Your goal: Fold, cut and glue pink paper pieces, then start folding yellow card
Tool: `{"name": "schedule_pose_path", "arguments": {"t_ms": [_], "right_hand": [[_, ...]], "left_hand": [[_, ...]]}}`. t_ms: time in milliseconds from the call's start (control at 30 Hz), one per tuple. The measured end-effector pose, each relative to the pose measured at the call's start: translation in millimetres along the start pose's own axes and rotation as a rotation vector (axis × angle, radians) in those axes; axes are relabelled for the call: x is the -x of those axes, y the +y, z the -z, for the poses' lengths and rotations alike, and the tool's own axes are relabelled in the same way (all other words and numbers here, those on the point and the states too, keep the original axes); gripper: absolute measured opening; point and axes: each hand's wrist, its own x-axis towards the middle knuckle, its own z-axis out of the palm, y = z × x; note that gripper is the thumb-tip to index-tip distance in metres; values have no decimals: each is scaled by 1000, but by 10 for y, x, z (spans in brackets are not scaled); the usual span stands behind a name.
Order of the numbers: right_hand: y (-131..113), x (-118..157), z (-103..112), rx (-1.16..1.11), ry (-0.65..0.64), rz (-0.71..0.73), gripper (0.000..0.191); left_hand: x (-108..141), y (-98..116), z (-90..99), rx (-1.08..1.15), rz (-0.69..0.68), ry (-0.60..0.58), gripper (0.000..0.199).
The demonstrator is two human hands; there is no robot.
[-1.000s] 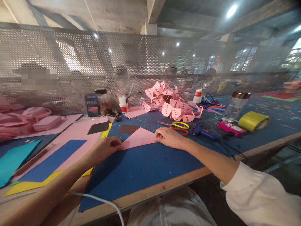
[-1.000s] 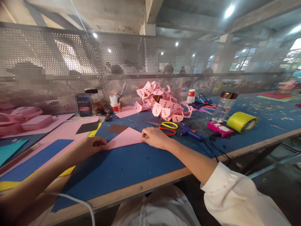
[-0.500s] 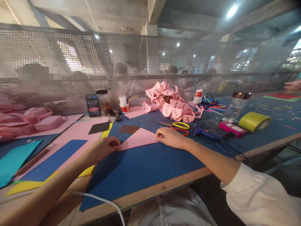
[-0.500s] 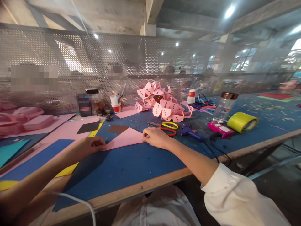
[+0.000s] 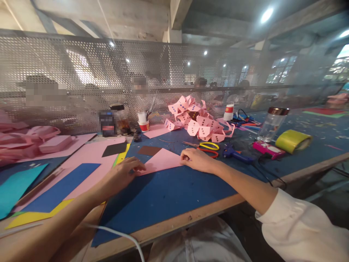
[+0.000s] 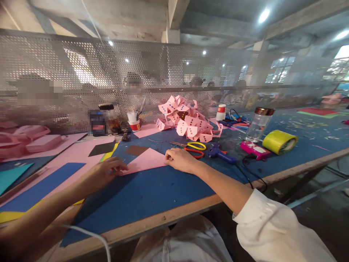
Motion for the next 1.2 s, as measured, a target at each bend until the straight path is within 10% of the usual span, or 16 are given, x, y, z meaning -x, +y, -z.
{"name": "schedule_pose_path", "arguments": {"t_ms": [500,1200], "right_hand": [[-11,-10,9,-20,-13,-21,5],[13,-26,11,-32,-27,-33,7]], "left_hand": [[38,307,-164,-261,-85,91,22],[-298,372,-376,96,74,79,19]]}}
